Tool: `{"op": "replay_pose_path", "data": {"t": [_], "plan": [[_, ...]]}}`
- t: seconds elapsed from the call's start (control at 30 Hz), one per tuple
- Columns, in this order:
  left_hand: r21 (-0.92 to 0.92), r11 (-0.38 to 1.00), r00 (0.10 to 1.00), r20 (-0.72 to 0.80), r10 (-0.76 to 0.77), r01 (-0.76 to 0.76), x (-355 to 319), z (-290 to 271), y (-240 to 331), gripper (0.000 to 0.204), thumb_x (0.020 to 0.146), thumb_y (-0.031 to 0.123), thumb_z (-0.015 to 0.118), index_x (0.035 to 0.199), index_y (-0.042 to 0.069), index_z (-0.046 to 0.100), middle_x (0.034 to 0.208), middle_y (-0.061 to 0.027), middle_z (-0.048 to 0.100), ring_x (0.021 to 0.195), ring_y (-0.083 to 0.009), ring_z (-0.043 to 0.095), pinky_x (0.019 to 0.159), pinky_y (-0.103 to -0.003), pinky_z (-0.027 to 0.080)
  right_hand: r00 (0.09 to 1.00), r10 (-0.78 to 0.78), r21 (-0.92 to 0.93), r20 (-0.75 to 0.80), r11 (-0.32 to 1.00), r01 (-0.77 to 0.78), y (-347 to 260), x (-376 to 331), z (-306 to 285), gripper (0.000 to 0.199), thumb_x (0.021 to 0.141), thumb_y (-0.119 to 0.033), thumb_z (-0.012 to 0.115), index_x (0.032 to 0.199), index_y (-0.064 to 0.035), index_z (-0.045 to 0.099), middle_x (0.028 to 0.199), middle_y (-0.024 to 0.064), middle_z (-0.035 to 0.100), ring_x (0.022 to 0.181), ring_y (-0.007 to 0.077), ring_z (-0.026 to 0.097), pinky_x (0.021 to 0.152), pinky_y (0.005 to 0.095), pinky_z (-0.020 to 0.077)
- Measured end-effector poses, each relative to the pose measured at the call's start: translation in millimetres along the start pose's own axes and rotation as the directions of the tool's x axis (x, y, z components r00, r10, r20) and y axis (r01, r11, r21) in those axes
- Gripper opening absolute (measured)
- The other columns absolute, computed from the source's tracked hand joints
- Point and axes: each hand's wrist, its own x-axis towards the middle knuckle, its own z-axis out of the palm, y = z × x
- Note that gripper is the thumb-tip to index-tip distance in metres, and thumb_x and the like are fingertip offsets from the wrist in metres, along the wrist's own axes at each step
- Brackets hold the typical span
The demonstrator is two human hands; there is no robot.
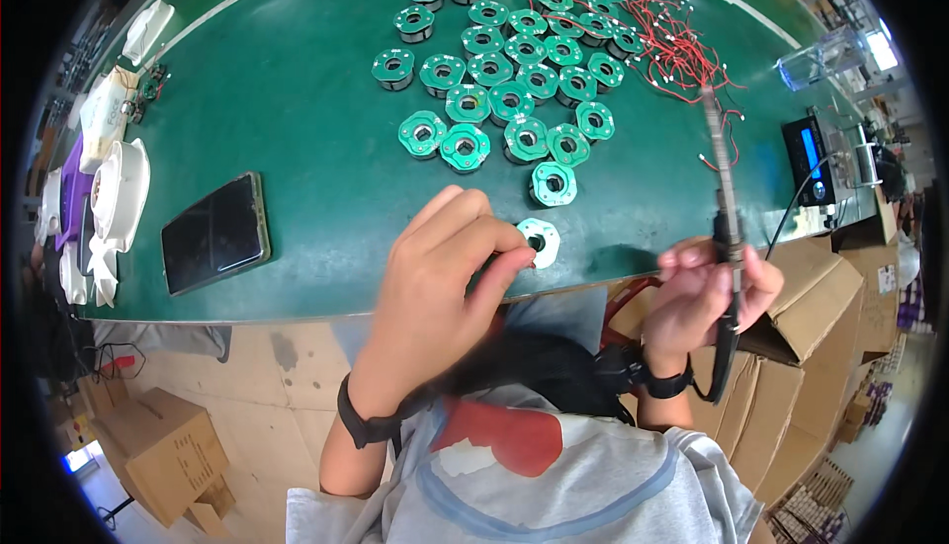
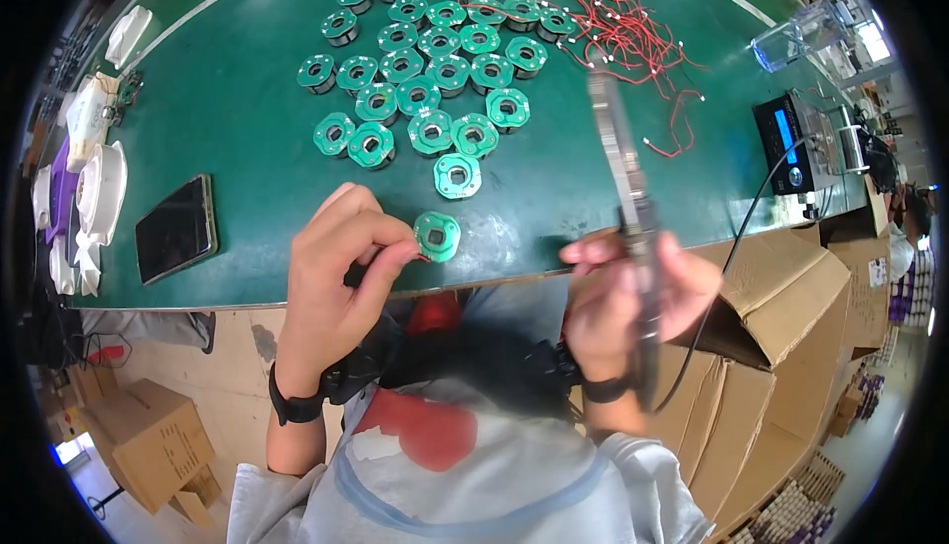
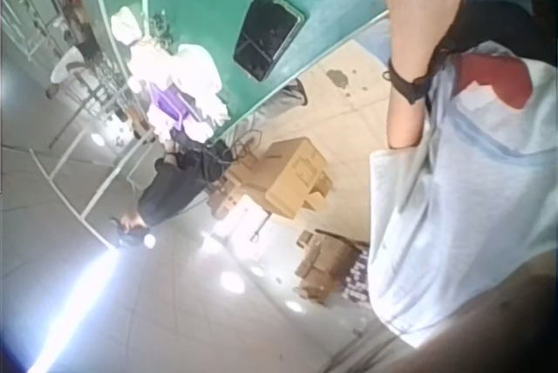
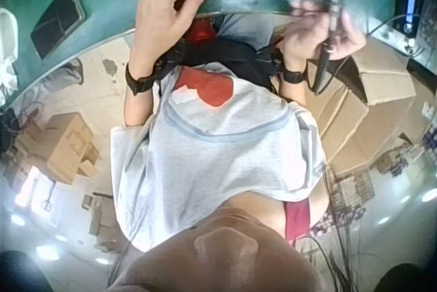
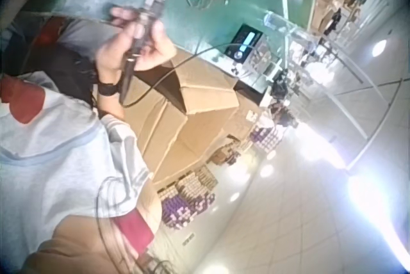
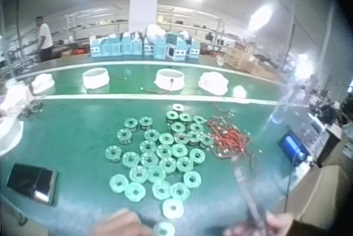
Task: The person uses a soldering iron to attach red wires to green circular electronic components on a green workbench. They handle the components one by one, soldering the wires and placing the finished units into a pile. The person also briefly picks up a dropped item from the floor and wipes the soldering iron tip with a tissue.
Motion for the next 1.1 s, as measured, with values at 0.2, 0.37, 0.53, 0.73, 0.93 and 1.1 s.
{"op": "replay_pose_path", "data": {"t": [0.2,0.37,0.53,0.73,0.93,1.1], "plan": [[-0.046,0.999,0.997,0.073,0.031,-0.028,2.2,-5.0,-7.5,0.008,0.065,-0.003,0.06,0.069,0.002,0.054,0.059,-0.0038,0.042,0.052,-0.0146,0.037,0.045,-0.025,0.028,0.99,0.071,0.075,0.118,0.994,-0.08,-3.2,-24.0,16.1,0.032,0.081,-0.014,0.053,0.103,-0.0064,0.032,0.068,0.0133,0.05,0.056,0.0208,0.055,0.051,0.0351,0.0519],[-0.031,0.996,0.995,0.045,0.088,-0.086,5.1,-7.8,-10.2,0.009,0.065,-0.002,0.06,0.069,0.002,0.055,0.06,-0.0041,0.042,0.056,-0.0162,0.039,0.047,-0.025,0.03,0.974,0.031,0.085,0.226,0.995,-0.051,1.8,-25.1,27.7,0.031,0.081,-0.011,0.052,0.104,-0.0065,0.031,0.07,0.0129,0.051,0.054,0.019,0.055,0.05,0.0341,0.0517],[-0.019,0.993,0.992,0.047,0.117,-0.116,4.4,-6.5,-5.8,0.009,0.063,-0.001,0.061,0.069,0.003,0.056,0.06,-0.0046,0.042,0.058,-0.0184,0.04,0.049,-0.027,0.031,0.984,0.011,0.306,0.177,0.95,-0.065,11.2,-27.2,36.6,0.017,0.076,0.002,0.051,0.092,-0.0027,0.045,0.069,0.0144,0.053,0.065,0.022,0.057,0.057,0.0423,0.0527],[0.08,0.991,0.994,0.019,0.107,-0.108,-4.7,-7.8,-2.8,0.01,0.061,0.0,0.062,0.068,0.004,0.056,0.06,-0.0044,0.043,0.058,-0.0193,0.04,0.05,-0.028,0.031,0.975,0.136,0.43,0.178,0.88,-0.202,12.8,-28.5,37.7,0.009,0.078,-0.004,0.049,0.086,-0.0013,0.047,0.067,0.0152,0.054,0.059,0.0212,0.056,0.052,0.0358,0.0496],[0.221,0.974,0.999,0.0,0.048,-0.047,-22.7,-9.8,1.8,0.01,0.059,0.0,0.062,0.064,0.003,0.054,0.059,-0.0046,0.042,0.057,-0.0202,0.039,0.052,-0.03,0.029,0.982,0.081,0.327,0.17,0.936,-0.133,18.9,-34.2,36.7,0.009,0.079,-0.006,0.049,0.086,-0.0016,0.047,0.068,0.0167,0.055,0.054,0.0213,0.056,0.047,0.0301,0.0462],[0.299,0.954,1.0,0.003,-0.012,0.011,-23.9,-7.6,4.6,0.011,0.059,0.0,0.061,0.062,0.004,0.051,0.059,-0.0049,0.04,0.057,-0.0212,0.038,0.054,-0.031,0.028,0.986,0.047,0.257,0.159,0.962,-0.087,19.9,-36.3,35.4,0.01,0.079,-0.009,0.05,0.086,-0.0018,0.046,0.068,0.0179,0.055,0.051,0.0214,0.056,0.042,0.0254,0.0435]]}}
